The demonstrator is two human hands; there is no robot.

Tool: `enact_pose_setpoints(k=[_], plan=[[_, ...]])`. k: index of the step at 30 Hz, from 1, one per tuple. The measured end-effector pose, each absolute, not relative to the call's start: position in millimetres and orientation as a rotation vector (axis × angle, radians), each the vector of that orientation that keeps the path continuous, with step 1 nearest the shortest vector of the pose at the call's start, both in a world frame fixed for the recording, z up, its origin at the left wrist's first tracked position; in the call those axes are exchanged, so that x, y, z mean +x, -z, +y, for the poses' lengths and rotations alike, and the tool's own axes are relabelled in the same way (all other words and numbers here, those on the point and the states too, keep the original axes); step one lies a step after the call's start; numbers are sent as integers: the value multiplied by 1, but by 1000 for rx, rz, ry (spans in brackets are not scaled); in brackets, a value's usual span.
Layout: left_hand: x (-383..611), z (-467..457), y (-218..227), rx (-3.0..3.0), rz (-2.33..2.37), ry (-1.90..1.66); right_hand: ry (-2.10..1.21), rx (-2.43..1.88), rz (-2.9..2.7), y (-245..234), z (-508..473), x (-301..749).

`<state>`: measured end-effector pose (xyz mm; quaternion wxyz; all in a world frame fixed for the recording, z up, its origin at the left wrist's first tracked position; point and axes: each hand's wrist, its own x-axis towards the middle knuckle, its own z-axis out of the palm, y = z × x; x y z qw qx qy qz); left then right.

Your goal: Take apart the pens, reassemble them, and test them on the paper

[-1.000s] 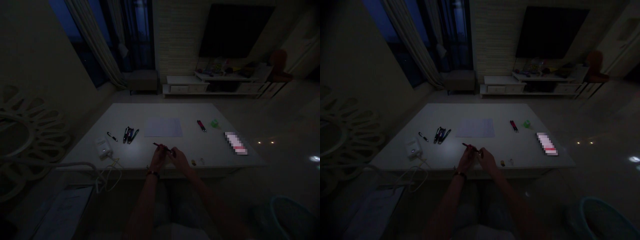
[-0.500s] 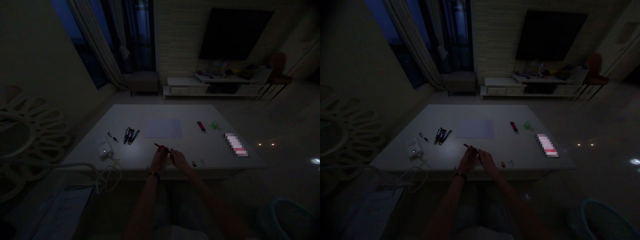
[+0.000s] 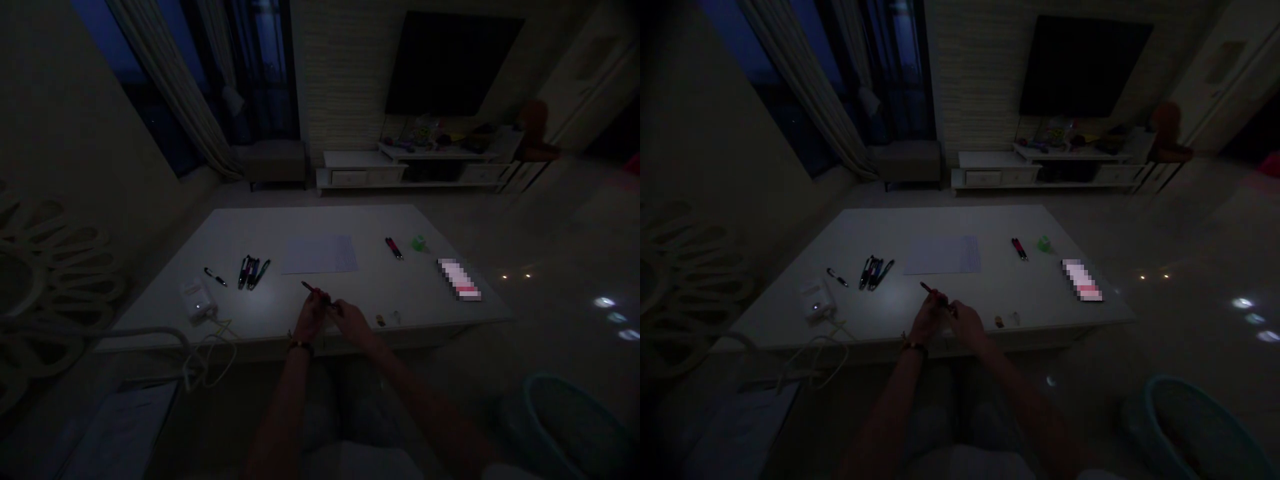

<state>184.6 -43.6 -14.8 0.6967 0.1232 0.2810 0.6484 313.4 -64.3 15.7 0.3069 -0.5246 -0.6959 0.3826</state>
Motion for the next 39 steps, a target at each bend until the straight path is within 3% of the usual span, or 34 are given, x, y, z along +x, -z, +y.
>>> enact_pose_setpoints(k=[4, 9, 12, 16, 20, 28, 33, 39], plan=[[184, -44, 15, 276, 587, -1439, -780, -1380, -1995, -16, -63, 314], [183, -46, 15, 315, 587, -1436, -1109, -1284, -1871, -6, -64, 306], [184, -50, 11, 408, 613, -1379, -1061, -1316, -1780, -9, -65, 317], [196, -59, 2, 694, 691, -1142, -894, -1340, -1604, -23, -58, 338], [213, -65, -9, 1033, 757, -864, -1158, -1233, -1488, -36, -46, 344], [163, -21, -19, 1072, 1190, -1446, -1588, -820, -865, -72, 5, 384], [132, 1, -6, 1485, 1436, -1323, -1588, -730, -784, -84, 42, 392], [134, 5, 4, 1512, 1479, -1282, -1562, -638, -750, -88, 73, 380]])
